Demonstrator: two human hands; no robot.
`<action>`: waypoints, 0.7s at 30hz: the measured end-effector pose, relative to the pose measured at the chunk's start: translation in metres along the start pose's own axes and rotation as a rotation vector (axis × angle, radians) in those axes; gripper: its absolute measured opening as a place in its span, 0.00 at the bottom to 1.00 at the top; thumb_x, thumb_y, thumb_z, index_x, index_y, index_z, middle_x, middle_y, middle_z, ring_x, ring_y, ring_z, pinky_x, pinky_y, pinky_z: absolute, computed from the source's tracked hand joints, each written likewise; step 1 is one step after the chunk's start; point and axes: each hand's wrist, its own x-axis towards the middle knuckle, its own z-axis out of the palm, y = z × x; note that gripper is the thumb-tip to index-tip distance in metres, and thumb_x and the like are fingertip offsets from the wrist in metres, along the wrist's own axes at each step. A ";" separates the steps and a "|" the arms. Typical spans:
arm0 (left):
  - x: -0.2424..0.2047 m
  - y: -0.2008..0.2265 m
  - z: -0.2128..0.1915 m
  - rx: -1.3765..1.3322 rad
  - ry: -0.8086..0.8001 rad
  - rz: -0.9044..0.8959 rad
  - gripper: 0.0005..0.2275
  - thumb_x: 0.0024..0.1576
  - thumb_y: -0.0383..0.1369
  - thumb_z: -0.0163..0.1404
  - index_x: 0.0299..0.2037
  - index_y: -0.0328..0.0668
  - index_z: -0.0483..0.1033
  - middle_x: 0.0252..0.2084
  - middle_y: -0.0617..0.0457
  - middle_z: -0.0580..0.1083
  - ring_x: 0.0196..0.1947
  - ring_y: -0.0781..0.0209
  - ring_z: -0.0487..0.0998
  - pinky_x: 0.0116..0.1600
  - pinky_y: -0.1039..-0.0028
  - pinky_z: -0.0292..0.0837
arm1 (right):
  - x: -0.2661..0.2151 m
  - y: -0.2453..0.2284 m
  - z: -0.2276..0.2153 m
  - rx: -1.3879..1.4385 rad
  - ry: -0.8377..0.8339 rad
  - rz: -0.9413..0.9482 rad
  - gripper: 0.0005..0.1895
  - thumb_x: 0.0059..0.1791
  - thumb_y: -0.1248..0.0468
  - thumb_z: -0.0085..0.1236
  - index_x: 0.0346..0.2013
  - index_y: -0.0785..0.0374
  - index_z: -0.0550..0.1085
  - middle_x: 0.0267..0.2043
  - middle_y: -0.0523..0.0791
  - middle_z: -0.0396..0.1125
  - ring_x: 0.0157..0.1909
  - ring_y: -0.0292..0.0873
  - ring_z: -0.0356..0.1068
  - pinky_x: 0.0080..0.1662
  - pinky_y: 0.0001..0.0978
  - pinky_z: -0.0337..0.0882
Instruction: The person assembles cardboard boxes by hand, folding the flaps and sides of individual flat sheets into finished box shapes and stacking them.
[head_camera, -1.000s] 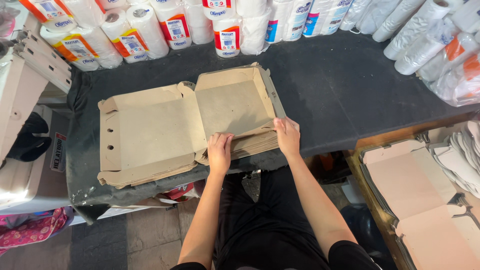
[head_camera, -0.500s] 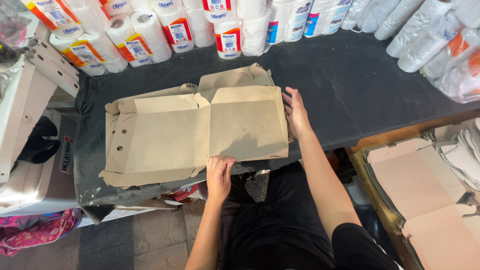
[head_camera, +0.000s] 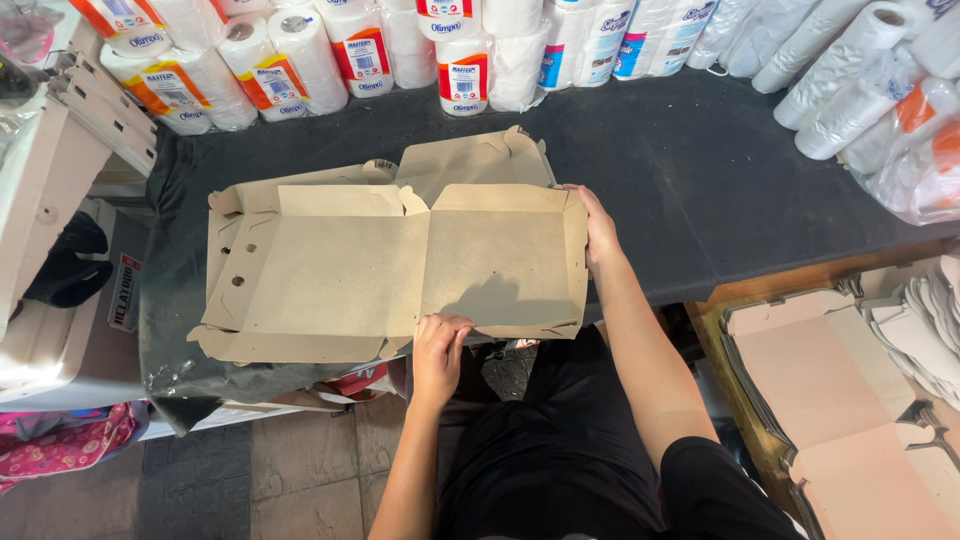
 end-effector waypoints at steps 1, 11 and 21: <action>-0.001 -0.002 0.002 0.000 0.003 -0.002 0.04 0.62 0.34 0.51 0.38 0.52 0.80 0.32 0.58 0.74 0.37 0.54 0.74 0.47 0.68 0.68 | 0.007 0.006 -0.004 -0.003 -0.002 0.000 0.19 0.55 0.49 0.51 0.54 0.55 0.76 0.53 0.49 0.71 0.54 0.47 0.73 0.56 0.42 0.76; -0.003 0.002 0.006 0.076 0.003 0.017 0.03 0.61 0.35 0.53 0.38 0.54 0.80 0.32 0.59 0.74 0.37 0.56 0.73 0.48 0.69 0.67 | 0.060 0.039 -0.028 -0.117 0.072 0.087 0.10 0.48 0.56 0.60 0.38 0.57 0.79 0.38 0.48 0.71 0.36 0.46 0.75 0.39 0.40 0.79; -0.001 0.005 0.007 0.075 -0.028 0.006 0.03 0.62 0.35 0.53 0.39 0.54 0.79 0.32 0.59 0.73 0.37 0.56 0.74 0.48 0.68 0.69 | 0.072 0.044 -0.026 -0.200 0.078 0.070 0.12 0.46 0.55 0.61 0.38 0.58 0.74 0.29 0.48 0.68 0.28 0.44 0.74 0.30 0.34 0.77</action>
